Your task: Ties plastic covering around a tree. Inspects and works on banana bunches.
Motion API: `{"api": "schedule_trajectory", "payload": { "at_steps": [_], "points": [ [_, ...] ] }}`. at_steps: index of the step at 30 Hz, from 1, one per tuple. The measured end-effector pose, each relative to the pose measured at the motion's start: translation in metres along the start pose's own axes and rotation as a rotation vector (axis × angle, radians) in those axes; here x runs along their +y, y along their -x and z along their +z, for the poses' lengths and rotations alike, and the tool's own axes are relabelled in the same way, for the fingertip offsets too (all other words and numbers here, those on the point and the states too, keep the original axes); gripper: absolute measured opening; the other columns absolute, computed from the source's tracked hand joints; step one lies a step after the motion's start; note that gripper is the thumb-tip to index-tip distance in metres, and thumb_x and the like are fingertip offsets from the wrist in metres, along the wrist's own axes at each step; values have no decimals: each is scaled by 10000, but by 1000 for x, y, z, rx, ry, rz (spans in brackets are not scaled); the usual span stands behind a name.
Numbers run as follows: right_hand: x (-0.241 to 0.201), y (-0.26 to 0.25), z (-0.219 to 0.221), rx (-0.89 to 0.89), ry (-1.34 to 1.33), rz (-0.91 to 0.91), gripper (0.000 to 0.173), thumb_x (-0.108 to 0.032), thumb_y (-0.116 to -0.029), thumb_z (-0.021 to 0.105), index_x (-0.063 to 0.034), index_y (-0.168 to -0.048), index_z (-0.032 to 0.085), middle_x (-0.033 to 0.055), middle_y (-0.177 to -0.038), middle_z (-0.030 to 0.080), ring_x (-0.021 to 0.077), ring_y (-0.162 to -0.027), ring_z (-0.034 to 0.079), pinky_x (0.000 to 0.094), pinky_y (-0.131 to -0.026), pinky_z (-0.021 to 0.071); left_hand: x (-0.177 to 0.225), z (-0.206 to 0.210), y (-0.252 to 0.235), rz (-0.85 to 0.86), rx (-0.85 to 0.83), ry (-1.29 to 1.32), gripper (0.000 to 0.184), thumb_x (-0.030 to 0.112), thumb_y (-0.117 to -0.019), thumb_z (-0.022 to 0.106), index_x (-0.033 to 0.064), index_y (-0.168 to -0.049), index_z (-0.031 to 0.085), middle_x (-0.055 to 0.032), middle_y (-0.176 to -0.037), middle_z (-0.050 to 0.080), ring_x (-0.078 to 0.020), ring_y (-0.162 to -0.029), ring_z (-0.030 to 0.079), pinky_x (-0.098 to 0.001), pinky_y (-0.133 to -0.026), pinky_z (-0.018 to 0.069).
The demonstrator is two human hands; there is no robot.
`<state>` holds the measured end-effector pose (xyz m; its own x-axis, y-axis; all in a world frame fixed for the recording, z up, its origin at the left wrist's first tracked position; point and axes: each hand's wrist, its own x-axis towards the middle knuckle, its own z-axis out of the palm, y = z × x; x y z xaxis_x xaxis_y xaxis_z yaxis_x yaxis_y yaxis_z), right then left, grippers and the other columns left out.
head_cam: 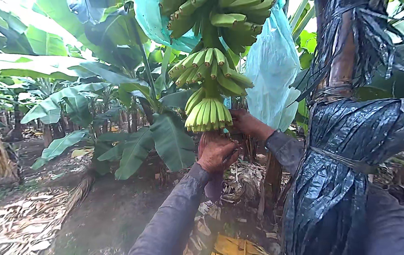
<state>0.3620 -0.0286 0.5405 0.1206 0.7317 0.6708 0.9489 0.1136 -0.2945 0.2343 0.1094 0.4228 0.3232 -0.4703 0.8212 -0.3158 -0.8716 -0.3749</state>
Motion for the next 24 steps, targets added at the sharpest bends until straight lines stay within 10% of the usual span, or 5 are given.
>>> {"api": "schedule_trajectory", "payload": {
  "at_steps": [24],
  "points": [
    [17,-5,4,23,96,24,355,-98,-975,652,-136,-1328,659,103,-1238,698,229,-1068,690,488,-948,561,-17,37,8,77,-3,-275,274,292,-1010,515,118,-876,679,-37,-793,701,-204,-818,700,-395,-892,553]
  ]
}}
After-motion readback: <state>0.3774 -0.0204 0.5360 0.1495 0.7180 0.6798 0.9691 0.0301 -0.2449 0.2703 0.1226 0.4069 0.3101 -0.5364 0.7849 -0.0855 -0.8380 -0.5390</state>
